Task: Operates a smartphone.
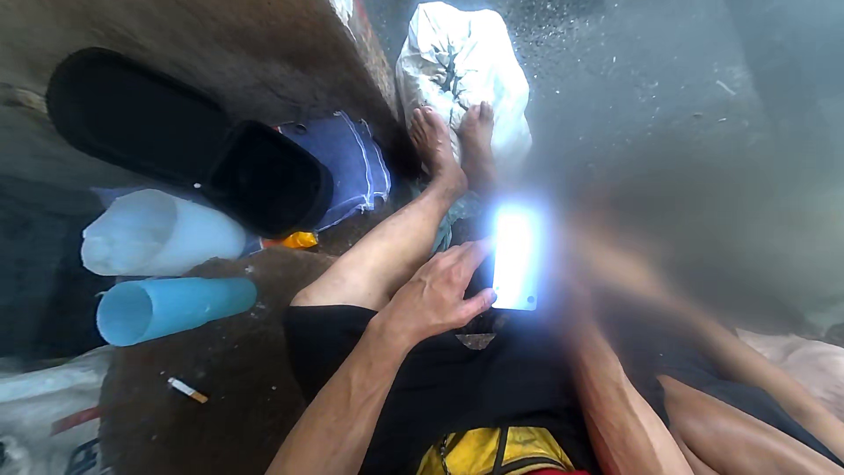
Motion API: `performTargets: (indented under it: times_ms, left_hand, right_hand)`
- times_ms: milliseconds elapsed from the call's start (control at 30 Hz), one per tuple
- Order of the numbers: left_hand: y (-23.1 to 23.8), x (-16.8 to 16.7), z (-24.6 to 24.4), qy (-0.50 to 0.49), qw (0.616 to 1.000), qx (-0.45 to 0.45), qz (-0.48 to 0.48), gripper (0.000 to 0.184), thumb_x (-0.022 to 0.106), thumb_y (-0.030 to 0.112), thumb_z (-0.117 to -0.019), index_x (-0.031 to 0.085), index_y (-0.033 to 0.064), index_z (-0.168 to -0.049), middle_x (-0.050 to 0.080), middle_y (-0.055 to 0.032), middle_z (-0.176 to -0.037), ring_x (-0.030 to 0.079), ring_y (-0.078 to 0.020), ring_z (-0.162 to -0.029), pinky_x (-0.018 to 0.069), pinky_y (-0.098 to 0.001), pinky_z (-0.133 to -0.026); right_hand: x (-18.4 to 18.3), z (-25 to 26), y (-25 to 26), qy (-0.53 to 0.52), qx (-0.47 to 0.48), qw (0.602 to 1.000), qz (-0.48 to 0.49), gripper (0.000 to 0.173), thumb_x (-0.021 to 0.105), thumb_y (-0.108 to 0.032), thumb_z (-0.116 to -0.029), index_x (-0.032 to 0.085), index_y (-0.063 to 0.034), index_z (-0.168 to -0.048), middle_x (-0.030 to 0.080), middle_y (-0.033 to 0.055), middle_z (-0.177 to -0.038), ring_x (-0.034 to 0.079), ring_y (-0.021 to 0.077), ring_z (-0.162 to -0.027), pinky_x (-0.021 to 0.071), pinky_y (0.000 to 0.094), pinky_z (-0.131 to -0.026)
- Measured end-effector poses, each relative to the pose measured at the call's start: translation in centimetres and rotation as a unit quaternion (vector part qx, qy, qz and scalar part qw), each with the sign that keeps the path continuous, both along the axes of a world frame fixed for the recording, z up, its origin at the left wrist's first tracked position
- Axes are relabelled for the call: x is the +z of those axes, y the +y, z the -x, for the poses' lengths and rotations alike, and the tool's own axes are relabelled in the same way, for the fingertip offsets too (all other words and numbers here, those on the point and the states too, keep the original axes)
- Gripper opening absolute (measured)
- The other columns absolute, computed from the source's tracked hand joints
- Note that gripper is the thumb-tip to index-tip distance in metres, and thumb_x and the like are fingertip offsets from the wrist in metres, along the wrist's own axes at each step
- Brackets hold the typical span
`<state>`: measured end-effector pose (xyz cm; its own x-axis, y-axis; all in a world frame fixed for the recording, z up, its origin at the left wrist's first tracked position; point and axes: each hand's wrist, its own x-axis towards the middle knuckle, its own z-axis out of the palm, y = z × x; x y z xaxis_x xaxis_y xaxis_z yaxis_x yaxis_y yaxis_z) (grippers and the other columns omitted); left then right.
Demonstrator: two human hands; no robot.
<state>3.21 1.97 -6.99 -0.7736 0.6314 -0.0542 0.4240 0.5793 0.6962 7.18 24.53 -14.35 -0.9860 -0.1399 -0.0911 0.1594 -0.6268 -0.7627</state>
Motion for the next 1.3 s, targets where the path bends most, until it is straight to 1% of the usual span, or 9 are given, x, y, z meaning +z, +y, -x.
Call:
performTargets:
  times_ms: [233, 433, 533, 633, 733, 833, 933, 1000, 1300]
  left_hand:
    - [0.1, -0.1, -0.1, -0.001, 1.000, -0.017, 0.007, 0.058, 0.060, 0.038, -0.0972, 0.050, 0.0130, -0.149, 0.064, -0.0070, -0.133, 0.065, -0.0186, -0.117, 0.0545, -0.0391, -0.100]
    - [0.0, -0.5, 0.0, -0.003, 0.999, -0.048, -0.005, 0.047, 0.063, 0.028, -0.0937, 0.060, 0.0090, -0.136, 0.058, -0.0075, -0.141, 0.061, -0.0158, -0.124, 0.0540, -0.0344, -0.102]
    - [0.0, -0.5, 0.0, 0.001, 0.999, -0.051, -0.002, 0.043, 0.063, 0.025, -0.0922, 0.063, 0.0081, -0.132, 0.057, -0.0096, -0.142, 0.061, -0.0174, -0.124, 0.0544, -0.0354, -0.101]
    - [0.1, -0.6, 0.0, 0.012, 0.999, -0.051, 0.003, 0.042, 0.062, 0.024, -0.0916, 0.064, 0.0074, -0.130, 0.058, -0.0098, -0.141, 0.060, -0.0176, -0.124, 0.0536, -0.0348, -0.102]
    - [0.2, -0.6, 0.0, 0.022, 0.999, -0.043, -0.001, 0.043, 0.062, 0.028, -0.0937, 0.064, 0.0067, -0.131, 0.061, -0.0088, -0.136, 0.062, -0.0174, -0.120, 0.0541, -0.0343, -0.100]
    - [0.3, -0.6, 0.1, 0.025, 0.999, -0.027, -0.001, 0.051, 0.061, 0.031, -0.0953, 0.057, 0.0080, -0.141, 0.064, -0.0075, -0.129, 0.065, -0.0172, -0.112, 0.0558, -0.0357, -0.096]
    - [0.3, -0.6, 0.1, 0.029, 0.999, -0.014, 0.003, 0.059, 0.061, 0.033, -0.0954, 0.051, 0.0090, -0.148, 0.066, -0.0074, -0.124, 0.065, -0.0178, -0.111, 0.0556, -0.0368, -0.096]
    - [0.2, -0.5, 0.1, 0.027, 1.000, -0.011, 0.005, 0.061, 0.062, 0.033, -0.0954, 0.048, 0.0089, -0.150, 0.066, -0.0077, -0.126, 0.065, -0.0183, -0.113, 0.0556, -0.0377, -0.097]
    - [0.2, -0.4, 0.1, 0.027, 0.999, -0.022, -0.011, 0.057, 0.064, 0.031, -0.0947, 0.053, 0.0089, -0.146, 0.064, -0.0079, -0.129, 0.064, -0.0182, -0.113, 0.0558, -0.0361, -0.097]
  right_hand:
    - [0.6, 0.1, 0.2, -0.024, -0.007, 1.000, -0.010, 0.052, 0.060, -0.041, -0.0944, 0.051, -0.0096, -0.135, 0.067, 0.0069, -0.118, 0.067, 0.0157, -0.109, 0.0558, 0.0385, -0.096]
    - [0.5, 0.0, 0.2, -0.025, -0.005, 1.000, -0.012, 0.050, 0.059, -0.046, -0.0955, 0.052, -0.0144, -0.134, 0.067, 0.0062, -0.118, 0.067, 0.0171, -0.109, 0.0557, 0.0416, -0.096]
    - [0.0, -0.1, 0.4, -0.016, 0.001, 1.000, -0.007, 0.051, 0.057, -0.044, -0.0973, 0.052, -0.0135, -0.137, 0.067, 0.0083, -0.121, 0.066, 0.0193, -0.112, 0.0548, 0.0441, -0.097]
    - [0.4, -0.1, 0.3, -0.023, 0.003, 1.000, -0.012, 0.050, 0.058, -0.046, -0.0961, 0.053, -0.0151, -0.136, 0.067, 0.0061, -0.120, 0.066, 0.0171, -0.111, 0.0550, 0.0420, -0.097]
    - [0.6, -0.2, 0.3, -0.023, 0.011, 0.999, -0.019, 0.051, 0.059, -0.047, -0.0951, 0.052, -0.0160, -0.135, 0.067, 0.0054, -0.118, 0.067, 0.0165, -0.109, 0.0555, 0.0409, -0.095]
    - [0.7, -0.3, 0.3, -0.030, 0.020, 0.999, -0.017, 0.051, 0.060, -0.046, -0.0946, 0.050, -0.0158, -0.135, 0.067, 0.0062, -0.117, 0.067, 0.0170, -0.107, 0.0562, 0.0404, -0.094]
    - [0.7, -0.4, 0.3, -0.031, 0.025, 0.999, -0.019, 0.053, 0.059, -0.044, -0.0950, 0.048, -0.0144, -0.137, 0.066, 0.0070, -0.118, 0.067, 0.0173, -0.107, 0.0561, 0.0407, -0.093]
    - [0.5, -0.4, 0.4, -0.028, 0.028, 0.999, -0.016, 0.054, 0.059, -0.044, -0.0949, 0.047, -0.0139, -0.138, 0.066, 0.0073, -0.119, 0.067, 0.0175, -0.109, 0.0559, 0.0410, -0.094]
    - [1.0, -0.3, 0.3, -0.042, 0.022, 0.999, -0.009, 0.058, 0.061, -0.048, -0.0928, 0.047, -0.0168, -0.140, 0.066, 0.0052, -0.120, 0.067, 0.0162, -0.108, 0.0569, 0.0406, -0.092]
